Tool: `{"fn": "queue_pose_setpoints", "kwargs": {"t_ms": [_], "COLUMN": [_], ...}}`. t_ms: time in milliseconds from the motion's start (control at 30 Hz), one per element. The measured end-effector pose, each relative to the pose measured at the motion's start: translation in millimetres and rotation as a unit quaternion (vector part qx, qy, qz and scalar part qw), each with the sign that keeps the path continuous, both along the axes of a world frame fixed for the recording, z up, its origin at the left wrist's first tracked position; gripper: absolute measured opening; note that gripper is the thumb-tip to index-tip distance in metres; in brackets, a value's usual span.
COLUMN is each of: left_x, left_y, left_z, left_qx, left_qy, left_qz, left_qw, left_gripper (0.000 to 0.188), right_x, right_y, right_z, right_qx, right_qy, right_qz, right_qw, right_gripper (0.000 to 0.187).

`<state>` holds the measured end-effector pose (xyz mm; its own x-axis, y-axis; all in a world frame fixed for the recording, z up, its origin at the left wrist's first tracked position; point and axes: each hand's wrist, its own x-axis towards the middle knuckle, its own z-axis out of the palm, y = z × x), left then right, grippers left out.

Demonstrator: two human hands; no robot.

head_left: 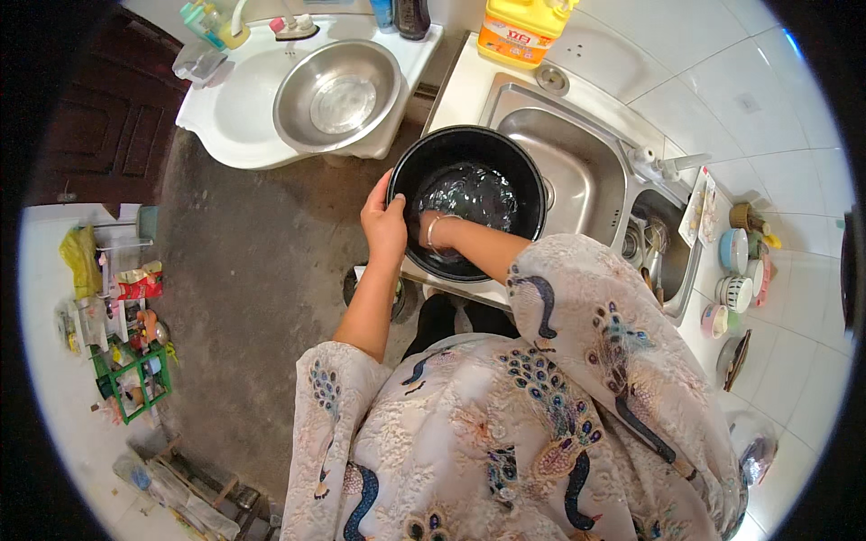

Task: The person washes a rice cooker pot in a kitchen sink. They first rinse the pot with water, then scrub the interior and exterior surfaces using a metal scouring pad. The person rinses the pot again to remove residue and places it in the sink.

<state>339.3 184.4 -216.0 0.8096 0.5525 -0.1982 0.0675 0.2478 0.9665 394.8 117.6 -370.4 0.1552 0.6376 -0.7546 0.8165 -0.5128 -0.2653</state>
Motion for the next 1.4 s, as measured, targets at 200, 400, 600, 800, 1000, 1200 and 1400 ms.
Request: {"fn": "queue_pose_setpoints", "kwargs": {"t_ms": [200, 400, 600, 800, 1000, 1200, 1400], "left_x": [-5, -3, -10, -14, -8, 6, 21], "left_y": [7, -1, 1, 3, -1, -12, -11], "left_z": [-13, 2, -10, -11, -14, 5, 3], "left_qx": [0.055, -0.03, -0.073, -0.065, -0.065, -0.014, 0.283], "left_qy": [-0.002, -0.005, -0.015, -0.027, -0.027, 0.0, 0.004], "left_qz": [0.032, 0.027, 0.024, 0.027, 0.016, 0.004, -0.041], "left_qw": [0.998, 0.999, 0.997, 0.997, 0.997, 1.0, 0.958], "left_gripper": [0.041, 0.033, 0.033, 0.031, 0.031, 0.034, 0.037], "right_x": [26, 17, 2, 48, 50, 10, 21], "right_y": [-95, -84, -8, -49, -20, -32, -122], "right_z": [162, 76, 104, 168, 117, 74, 151], "right_qx": [-0.076, -0.031, 0.303, 0.485, 0.404, 0.152, -0.208], "right_qy": [-0.119, 0.034, 0.162, 0.189, 0.096, 0.23, 0.005], "right_qz": [0.03, 0.201, -0.521, -0.83, -0.831, -0.48, 0.062], "right_qw": [0.99, 0.979, 0.781, 0.202, 0.371, 0.833, 0.976], "right_gripper": [0.034, 0.031, 0.019, 0.017, 0.031, 0.037, 0.042]}}
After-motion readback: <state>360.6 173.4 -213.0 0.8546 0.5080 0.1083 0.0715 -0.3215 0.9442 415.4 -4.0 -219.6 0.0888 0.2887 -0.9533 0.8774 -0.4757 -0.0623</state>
